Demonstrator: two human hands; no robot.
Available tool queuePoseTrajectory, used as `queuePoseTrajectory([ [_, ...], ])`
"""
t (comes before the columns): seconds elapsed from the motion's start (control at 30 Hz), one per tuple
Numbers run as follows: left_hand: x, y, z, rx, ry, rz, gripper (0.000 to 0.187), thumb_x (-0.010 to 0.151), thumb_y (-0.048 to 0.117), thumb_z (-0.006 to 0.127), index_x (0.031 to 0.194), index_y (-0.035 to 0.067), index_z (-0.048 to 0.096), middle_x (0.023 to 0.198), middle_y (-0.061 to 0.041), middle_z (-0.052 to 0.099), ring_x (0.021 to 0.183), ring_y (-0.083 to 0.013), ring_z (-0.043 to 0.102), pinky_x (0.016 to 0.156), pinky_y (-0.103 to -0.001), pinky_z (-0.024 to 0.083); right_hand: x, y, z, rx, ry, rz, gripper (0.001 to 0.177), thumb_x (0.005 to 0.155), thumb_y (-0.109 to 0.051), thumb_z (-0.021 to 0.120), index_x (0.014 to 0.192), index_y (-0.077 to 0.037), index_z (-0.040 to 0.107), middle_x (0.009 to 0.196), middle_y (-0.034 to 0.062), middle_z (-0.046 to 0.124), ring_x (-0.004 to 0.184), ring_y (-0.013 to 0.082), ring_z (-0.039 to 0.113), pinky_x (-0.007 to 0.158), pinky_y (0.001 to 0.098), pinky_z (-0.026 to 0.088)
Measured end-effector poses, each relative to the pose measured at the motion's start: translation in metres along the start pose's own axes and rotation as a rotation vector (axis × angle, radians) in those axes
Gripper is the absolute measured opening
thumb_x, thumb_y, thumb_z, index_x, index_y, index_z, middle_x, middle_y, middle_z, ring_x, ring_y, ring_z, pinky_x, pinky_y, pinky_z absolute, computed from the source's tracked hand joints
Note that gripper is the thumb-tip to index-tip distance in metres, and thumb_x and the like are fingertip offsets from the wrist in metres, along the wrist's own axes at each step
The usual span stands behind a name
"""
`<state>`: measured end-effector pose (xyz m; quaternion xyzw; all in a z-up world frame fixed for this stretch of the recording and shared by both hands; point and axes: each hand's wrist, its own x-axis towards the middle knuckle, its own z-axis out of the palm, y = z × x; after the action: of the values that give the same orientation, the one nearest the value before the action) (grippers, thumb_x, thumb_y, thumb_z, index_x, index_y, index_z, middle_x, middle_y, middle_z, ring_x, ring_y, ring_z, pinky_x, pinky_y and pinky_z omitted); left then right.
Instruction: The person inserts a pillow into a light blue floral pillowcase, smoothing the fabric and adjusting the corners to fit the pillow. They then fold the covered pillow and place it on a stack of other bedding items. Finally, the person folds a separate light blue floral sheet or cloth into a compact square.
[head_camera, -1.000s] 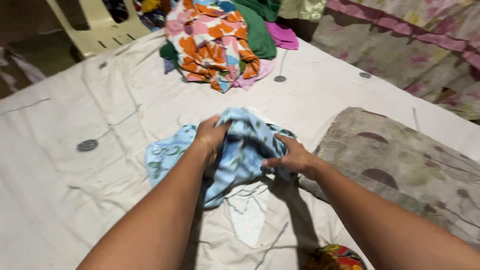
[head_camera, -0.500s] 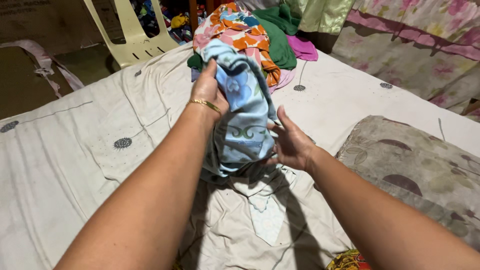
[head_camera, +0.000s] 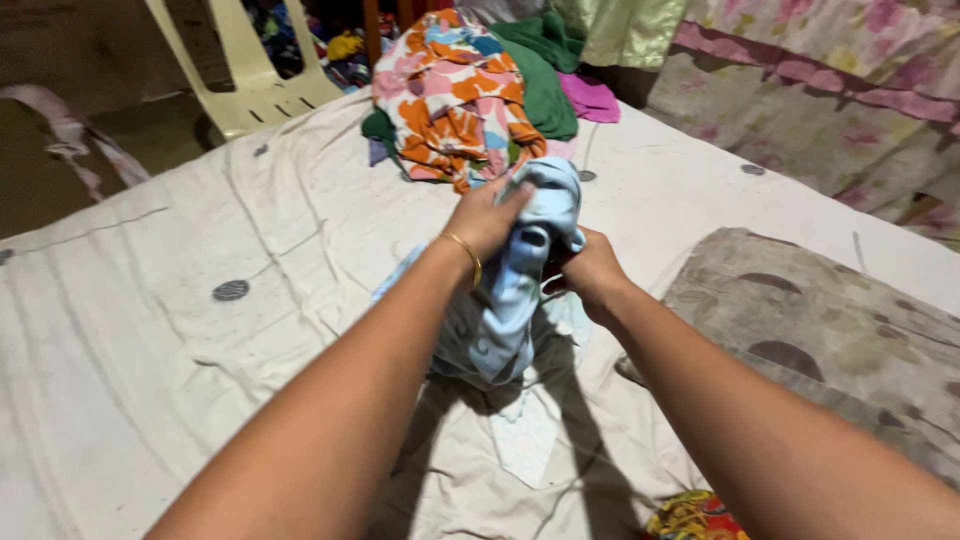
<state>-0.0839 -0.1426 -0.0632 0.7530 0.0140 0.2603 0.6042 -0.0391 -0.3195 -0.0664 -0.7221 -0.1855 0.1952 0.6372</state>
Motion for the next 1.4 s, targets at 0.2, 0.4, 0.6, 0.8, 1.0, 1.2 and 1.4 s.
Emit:
queuePoseTrajectory([
  [0.2, -0.059, 0.038, 0.007, 0.904, -0.285, -0.262, 0.077, 0.063, 0.048, 0.088, 0.13, 0.017, 0.066, 0.126, -0.016, 0.07, 0.119, -0.0341, 0.065, 0.102, -0.041, 0.05, 0.019, -0.002, -0.045, 0.367, 0.378, -0.094, 0.016, 0.1, -0.015, 0.057, 0.106, -0.007, 0.07, 0.09, 0.0068, 0.073, 0.073, 0.0184, 0.071, 0.058, 0.0346, 0.058],
  [0.4, -0.087, 0.003, -0.004, 1.256, -0.271, -0.606, 0.053, 0.085, 0.034, 0.076, 0.134, 0.02, 0.066, 0.155, -0.005, 0.045, 0.149, -0.0257, 0.03, 0.115, -0.061, 0.029, 0.02, -0.022, -0.066, 0.088, 0.663, -0.367, 0.012, 0.096, -0.005, 0.054, 0.097, -0.005, 0.066, 0.082, 0.0062, 0.068, 0.067, 0.0157, 0.06, 0.056, 0.0355, 0.049],
  [0.6, -0.084, -0.033, -0.075, 0.998, 0.532, -0.822, 0.037, 0.098, 0.027, 0.058, 0.13, 0.012, 0.068, 0.161, -0.015, 0.034, 0.143, -0.0409, 0.036, 0.101, -0.057, 0.046, 0.021, -0.018, -0.073, -0.176, 0.841, -0.357, 0.005, 0.084, -0.002, 0.068, 0.084, -0.006, 0.066, 0.078, 0.0049, 0.068, 0.071, 0.0115, 0.058, 0.064, 0.0294, 0.049],
  [0.8, -0.029, -0.071, -0.218, 0.419, 1.213, -0.659, 0.039, 0.093, 0.018, 0.061, 0.128, 0.001, 0.061, 0.144, -0.025, 0.049, 0.123, -0.0336, 0.058, 0.107, -0.038, 0.042, 0.038, 0.004, -0.038, -0.543, 0.664, -0.646, 0.014, 0.075, -0.003, 0.079, 0.074, -0.002, 0.066, 0.08, 0.0072, 0.06, 0.066, 0.0132, 0.055, 0.062, 0.0316, 0.047],
  [1.0, 0.007, -0.044, -0.292, 0.393, 1.362, 0.012, 0.033, 0.09, 0.011, 0.064, 0.122, 0.013, 0.066, 0.144, -0.014, 0.053, 0.125, -0.0254, 0.066, 0.108, -0.029, 0.054, 0.059, -0.004, -0.001, -0.062, 0.393, -0.341, 0.014, 0.089, -0.008, 0.07, 0.079, -0.006, 0.062, 0.076, 0.0055, 0.061, 0.064, 0.0111, 0.051, 0.058, 0.0322, 0.043],
  [1.2, 0.001, -0.059, -0.208, 0.788, 0.807, -0.528, 0.096, 0.067, 0.02, 0.089, 0.148, 0.022, 0.038, 0.158, -0.018, 0.015, 0.137, -0.0517, 0.029, 0.11, -0.052, 0.033, 0.054, -0.013, -0.019, 0.161, 0.349, 0.063, 0.014, 0.092, -0.013, 0.069, 0.094, -0.001, 0.063, 0.084, 0.0107, 0.071, 0.066, 0.02, 0.067, 0.06, 0.039, 0.057],
  [1.4, -0.038, -0.078, -0.04, 0.545, 0.232, -0.411, 0.047, 0.068, 0.049, 0.091, 0.088, 0.009, 0.077, 0.087, -0.008, 0.078, 0.078, -0.0214, 0.073, 0.08, -0.036, 0.058, 0.065, 0.011, -0.032, 0.346, 0.098, 0.443, 0.021, 0.1, -0.019, 0.055, 0.107, -0.005, 0.07, 0.095, 0.009, 0.076, 0.081, 0.0236, 0.073, 0.076, 0.0436, 0.062],
])
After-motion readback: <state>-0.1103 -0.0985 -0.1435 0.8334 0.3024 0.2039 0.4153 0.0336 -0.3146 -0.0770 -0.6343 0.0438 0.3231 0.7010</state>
